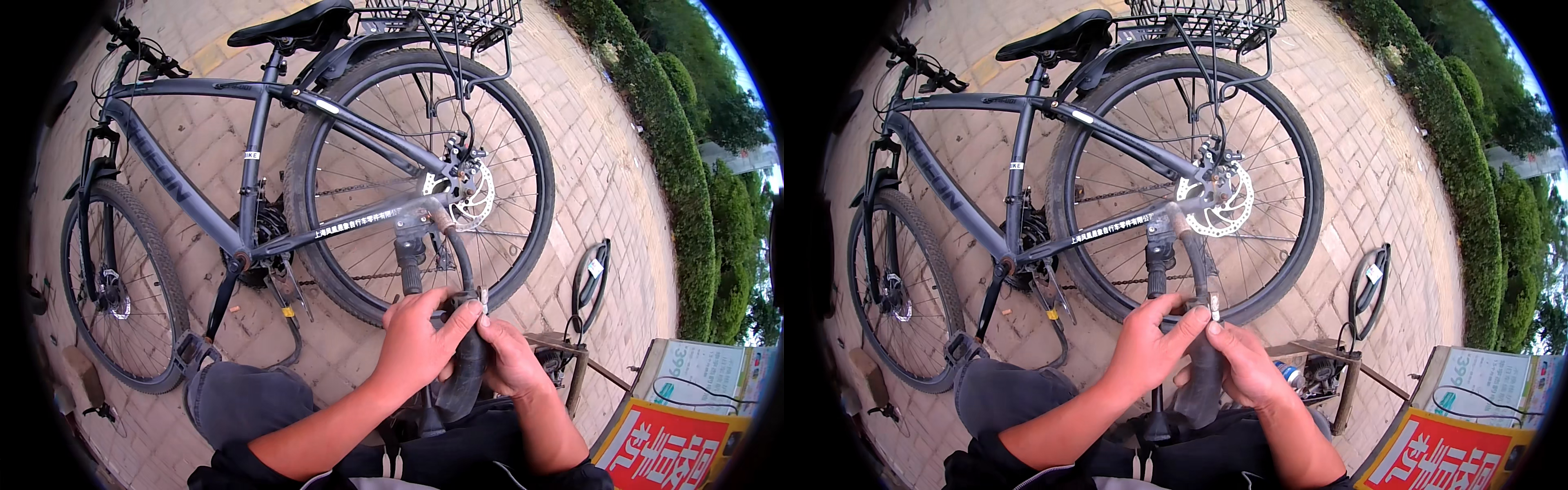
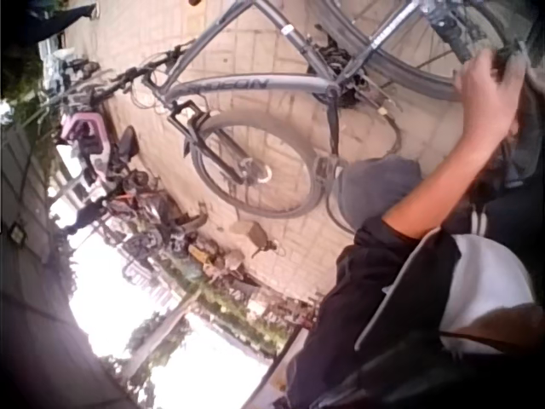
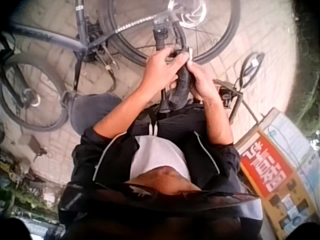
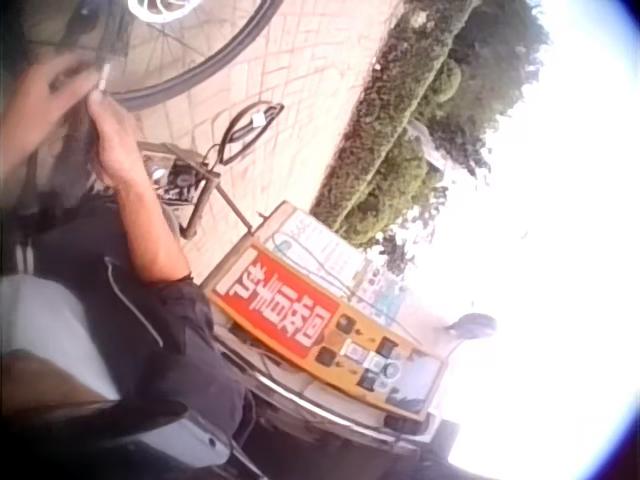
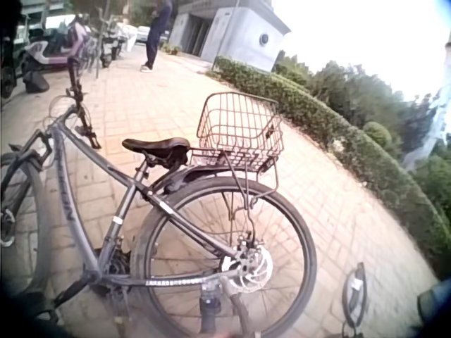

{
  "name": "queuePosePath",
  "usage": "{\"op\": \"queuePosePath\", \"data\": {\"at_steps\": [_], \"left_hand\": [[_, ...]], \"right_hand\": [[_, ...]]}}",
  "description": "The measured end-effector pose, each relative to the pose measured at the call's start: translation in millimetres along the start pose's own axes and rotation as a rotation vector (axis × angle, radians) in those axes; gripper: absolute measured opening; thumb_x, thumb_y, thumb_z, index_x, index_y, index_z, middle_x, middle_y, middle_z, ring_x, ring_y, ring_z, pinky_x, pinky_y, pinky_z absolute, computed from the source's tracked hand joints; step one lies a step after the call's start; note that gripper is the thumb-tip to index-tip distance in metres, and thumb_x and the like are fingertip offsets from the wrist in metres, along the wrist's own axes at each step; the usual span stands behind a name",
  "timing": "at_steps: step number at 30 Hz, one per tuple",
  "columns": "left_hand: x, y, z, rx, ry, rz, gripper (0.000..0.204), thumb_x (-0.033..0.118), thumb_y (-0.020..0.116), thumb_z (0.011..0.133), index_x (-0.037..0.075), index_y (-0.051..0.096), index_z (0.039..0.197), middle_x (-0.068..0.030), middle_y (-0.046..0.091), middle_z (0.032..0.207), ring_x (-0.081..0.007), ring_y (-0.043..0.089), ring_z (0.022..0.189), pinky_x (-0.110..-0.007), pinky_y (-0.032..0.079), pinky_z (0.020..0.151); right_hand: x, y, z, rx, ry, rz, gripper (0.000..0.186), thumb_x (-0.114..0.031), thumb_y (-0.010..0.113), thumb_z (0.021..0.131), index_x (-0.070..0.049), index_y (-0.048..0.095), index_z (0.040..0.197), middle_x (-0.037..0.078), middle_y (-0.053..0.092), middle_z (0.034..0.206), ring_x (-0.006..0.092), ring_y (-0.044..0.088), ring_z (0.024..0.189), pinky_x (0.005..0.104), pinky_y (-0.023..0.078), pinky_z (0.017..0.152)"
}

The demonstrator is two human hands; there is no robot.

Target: The person sits on the ground and uses a handheld welding torch to weld the rear triangle of a bicycle frame. They repeatedly apply the torch to the metal joints, generating bright sparks, and briefly stand to retrieve a tool from a nearby workbench before resuming the welding process.

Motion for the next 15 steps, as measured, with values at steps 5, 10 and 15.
{"op": "queuePosePath", "data": {"at_steps": [5, 10, 15], "left_hand": [[-8, 2, 2, -0.027, -0.126, -0.104, 0.04, 0.035, 0.067, 0.085, -0.004, 0.064, 0.092, -0.0129, 0.065, 0.079, -0.0224, 0.059, 0.072, -0.035, 0.043, 0.073], [2, -4, 4, 0.057, -0.046, -0.1, 0.038, 0.033, 0.069, 0.084, -0.004, 0.063, 0.089, -0.0165, 0.065, 0.08, -0.0298, 0.061, 0.073, -0.039, 0.044, 0.074], [0, -7, 7, 0.103, -0.061, -0.131, 0.046, 0.031, 0.07, 0.083, -0.004, 0.054, 0.109, -0.0212, 0.065, 0.091, -0.0339, 0.065, 0.081, -0.04, 0.05, 0.071]], "right_hand": [[21, 0, -4, -0.074, 0.09, -0.059, 0.063, -0.05, 0.042, 0.097, 0.008, 0.048, 0.119, 0.02, 0.062, 0.097, 0.027, 0.067, 0.076, 0.036, 0.057, 0.067], [33, 12, -5, -0.149, 0.034, 0.192, 0.062, -0.054, 0.037, 0.096, 0.003, 0.046, 0.118, 0.018, 0.062, 0.09, 0.0254, 0.065, 0.072, 0.0381, 0.054, 0.069], [17, -1, -1, 0.022, 0.011, -0.004, 0.05, -0.048, 0.038, 0.098, -0.001, 0.052, 0.101, 0.013, 0.058, 0.066, 0.0202, 0.056, 0.051, 0.031, 0.046, 0.05]]}}
Point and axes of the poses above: each hand's wrist, its own z-axis towards the middle knuckle, its own y-axis out of the palm, x = y × z, the point moved 10 cm from there along z, towards the middle knuckle
